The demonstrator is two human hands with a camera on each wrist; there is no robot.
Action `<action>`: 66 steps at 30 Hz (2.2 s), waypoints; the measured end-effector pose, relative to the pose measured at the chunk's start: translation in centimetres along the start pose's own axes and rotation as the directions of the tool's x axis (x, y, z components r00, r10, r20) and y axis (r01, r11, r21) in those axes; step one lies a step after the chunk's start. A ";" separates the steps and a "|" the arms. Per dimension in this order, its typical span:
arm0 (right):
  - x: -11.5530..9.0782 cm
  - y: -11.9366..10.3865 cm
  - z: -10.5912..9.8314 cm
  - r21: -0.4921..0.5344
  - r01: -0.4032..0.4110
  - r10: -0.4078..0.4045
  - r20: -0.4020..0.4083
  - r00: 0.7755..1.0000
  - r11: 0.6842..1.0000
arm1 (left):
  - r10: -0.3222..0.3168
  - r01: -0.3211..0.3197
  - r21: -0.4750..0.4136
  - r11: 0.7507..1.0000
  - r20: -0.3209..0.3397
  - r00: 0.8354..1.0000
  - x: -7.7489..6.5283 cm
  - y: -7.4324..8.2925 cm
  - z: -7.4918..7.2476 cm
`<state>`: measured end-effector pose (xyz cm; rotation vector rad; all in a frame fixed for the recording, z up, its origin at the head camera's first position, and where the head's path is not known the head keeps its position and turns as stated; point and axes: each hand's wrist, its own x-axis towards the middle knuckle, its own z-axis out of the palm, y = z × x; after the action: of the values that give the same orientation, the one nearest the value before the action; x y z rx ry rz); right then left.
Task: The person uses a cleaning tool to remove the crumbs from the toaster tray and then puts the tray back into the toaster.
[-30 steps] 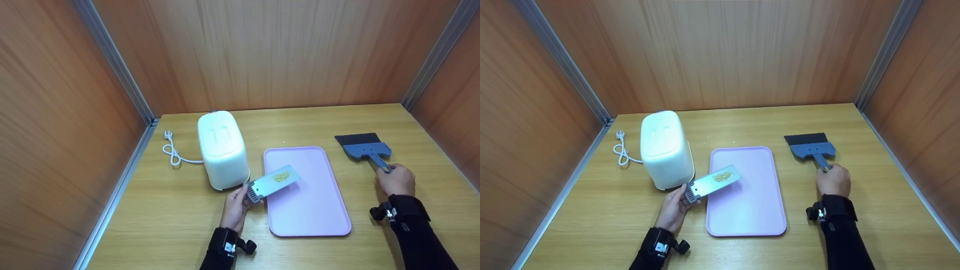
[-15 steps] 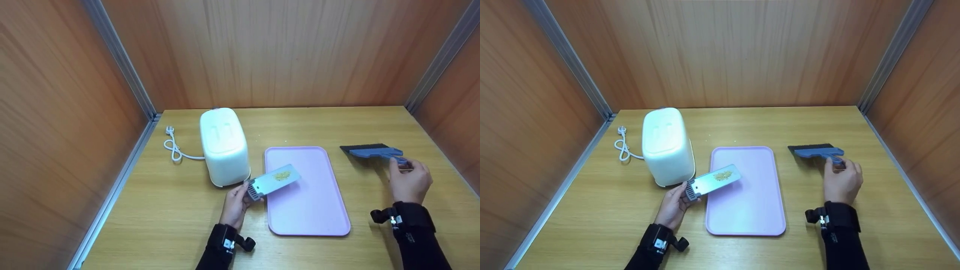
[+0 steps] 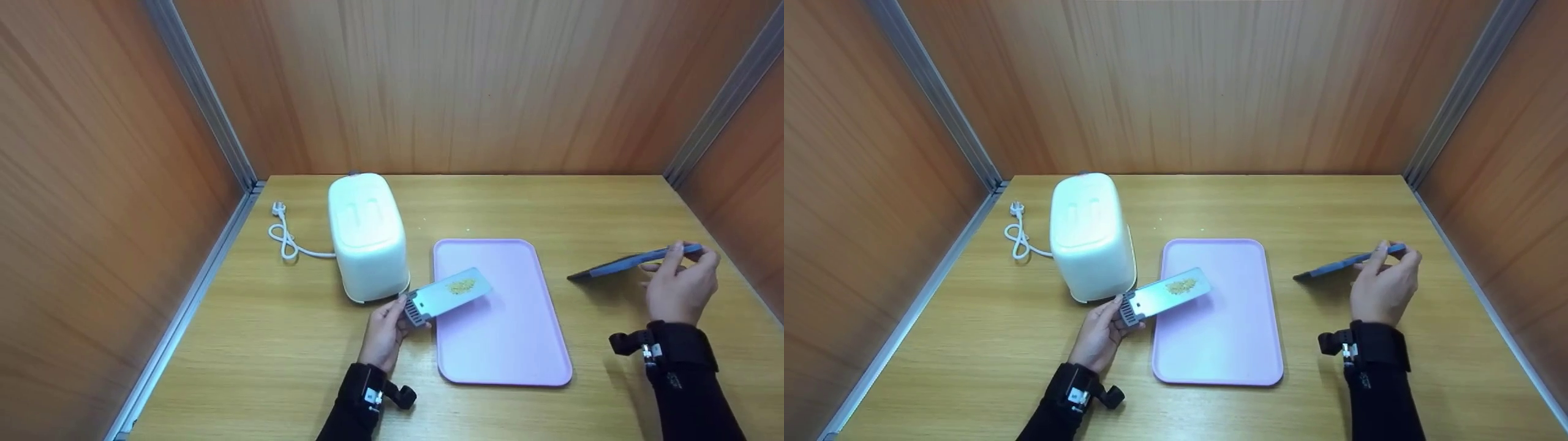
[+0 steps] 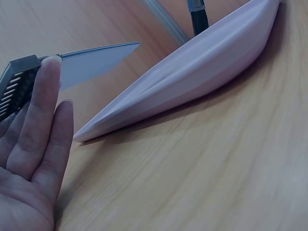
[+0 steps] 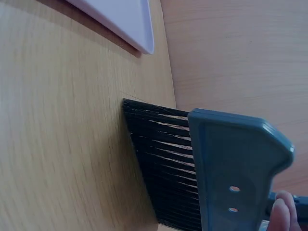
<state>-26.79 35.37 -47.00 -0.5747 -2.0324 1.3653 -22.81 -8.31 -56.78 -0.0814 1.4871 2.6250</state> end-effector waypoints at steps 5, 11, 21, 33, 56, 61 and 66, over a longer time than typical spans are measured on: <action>0.5 -0.1 0.1 -0.002 -0.017 0.017 -0.003 1.000 1.000 | 0.003 -0.003 0.003 1.000 0.010 1.000 0.0 -0.1 0.0; 1.3 -0.1 0.1 -0.091 -0.059 0.061 0.019 0.998 0.994 | 0.009 -0.010 0.010 1.000 0.015 1.000 0.0 -0.2 0.0; 1.5 -0.3 0.1 -0.066 -0.082 0.081 -0.009 0.997 0.994 | 0.000 0.000 0.007 1.000 0.016 1.000 0.1 0.0 0.1; 0.7 -3.8 0.2 0.048 0.023 -0.021 -0.052 0.998 0.999 | 0.007 -0.007 0.025 1.000 0.007 1.000 0.0 0.1 -0.2; -6.1 -7.7 3.3 0.713 -0.253 0.069 0.277 0.958 0.654 | -0.002 0.001 0.016 1.000 0.021 1.000 0.2 0.0 0.0; -7.5 -7.6 4.5 0.730 -0.328 0.079 0.355 0.932 0.600 | -0.006 0.006 0.021 1.000 0.020 1.000 0.3 0.1 0.0; -8.3 -7.7 5.3 0.720 -0.337 0.071 0.373 0.925 0.607 | -0.012 0.012 0.016 1.000 0.005 1.000 0.2 0.2 0.0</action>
<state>-24.63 23.62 -43.40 -0.1938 -1.3529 2.4066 -23.08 -8.41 -56.67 -0.0815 1.5007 2.6016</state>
